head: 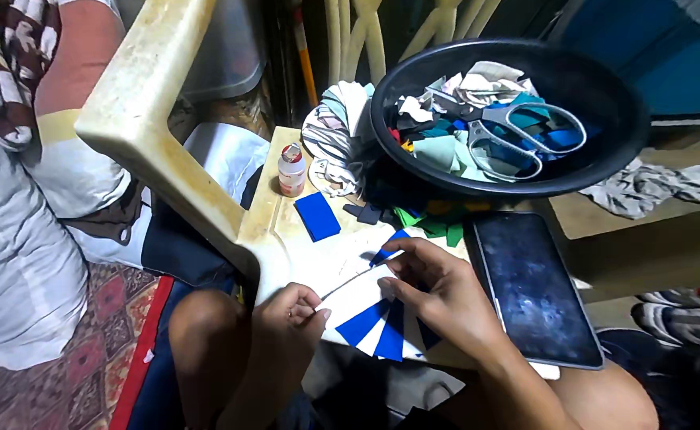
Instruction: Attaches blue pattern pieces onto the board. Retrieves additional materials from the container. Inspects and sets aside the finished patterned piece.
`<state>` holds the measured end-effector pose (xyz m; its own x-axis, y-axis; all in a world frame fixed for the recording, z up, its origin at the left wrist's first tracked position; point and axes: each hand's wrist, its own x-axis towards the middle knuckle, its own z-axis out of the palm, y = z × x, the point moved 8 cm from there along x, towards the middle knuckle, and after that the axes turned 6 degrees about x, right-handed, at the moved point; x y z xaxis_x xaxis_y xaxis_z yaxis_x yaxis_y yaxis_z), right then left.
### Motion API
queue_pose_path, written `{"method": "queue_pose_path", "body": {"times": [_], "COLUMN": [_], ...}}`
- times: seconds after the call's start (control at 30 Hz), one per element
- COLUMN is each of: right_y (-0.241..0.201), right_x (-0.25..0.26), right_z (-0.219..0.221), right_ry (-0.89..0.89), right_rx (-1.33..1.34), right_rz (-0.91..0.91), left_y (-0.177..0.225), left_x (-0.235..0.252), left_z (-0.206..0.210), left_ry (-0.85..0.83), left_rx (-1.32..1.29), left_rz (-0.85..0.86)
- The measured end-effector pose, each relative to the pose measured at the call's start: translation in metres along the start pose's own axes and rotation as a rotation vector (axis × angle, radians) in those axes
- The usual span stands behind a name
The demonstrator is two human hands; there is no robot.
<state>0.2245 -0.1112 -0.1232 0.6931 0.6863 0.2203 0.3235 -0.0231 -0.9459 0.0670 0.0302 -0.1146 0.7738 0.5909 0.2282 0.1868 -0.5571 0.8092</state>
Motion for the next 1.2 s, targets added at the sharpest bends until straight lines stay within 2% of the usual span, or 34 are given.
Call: {"method": "queue_pose_path", "body": {"times": [0.17,0.2,0.27,0.33,0.4,0.47,0.6,0.7,0.83,0.93,1.03,1.2], "right_y": [-0.008,-0.012,-0.024,-0.037,-0.049,-0.056,-0.059,-0.051,-0.039,-0.030,-0.016,-0.007], "right_x": [0.001,0.001,0.000,-0.005,-0.012,-0.017,-0.021,-0.021,-0.020,-0.013,-0.007,-0.004], "right_z": [0.001,0.002,0.007,0.016,0.027,0.035,0.039,0.044,0.043,0.020,0.002,-0.003], "right_ry": [-0.057,-0.080,-0.151,-0.246,-0.341,-0.383,-0.314,-0.279,-0.306,-0.191,-0.056,0.041], "right_rx": [0.144,0.234,0.426,0.539,0.586,0.581,0.616,0.722,0.619,0.485,0.397,0.069], "right_rz": [-0.055,-0.091,-0.154,-0.206,-0.238,-0.255,-0.248,-0.158,-0.001,0.020,0.038,-0.011], "left_y": [0.002,0.004,0.014,0.028,0.038,0.045,0.057,0.060,0.056,0.045,0.030,0.005], "left_x": [0.001,0.001,-0.002,-0.003,-0.002,0.002,0.006,0.008,0.008,0.008,0.006,0.000], "left_z": [0.002,0.003,0.007,0.005,-0.001,-0.004,-0.007,-0.016,-0.026,-0.027,-0.019,-0.001], "left_ry": [-0.044,-0.118,-0.369,-0.463,-0.359,-0.263,-0.113,0.052,0.183,0.196,0.126,0.035], "left_rx": [-0.046,-0.129,-0.296,-0.276,-0.184,-0.202,-0.220,-0.217,-0.324,-0.304,-0.259,-0.128], "left_rz": [0.018,0.034,0.053,0.130,0.194,0.207,0.224,0.240,0.182,0.159,0.093,-0.061]}}
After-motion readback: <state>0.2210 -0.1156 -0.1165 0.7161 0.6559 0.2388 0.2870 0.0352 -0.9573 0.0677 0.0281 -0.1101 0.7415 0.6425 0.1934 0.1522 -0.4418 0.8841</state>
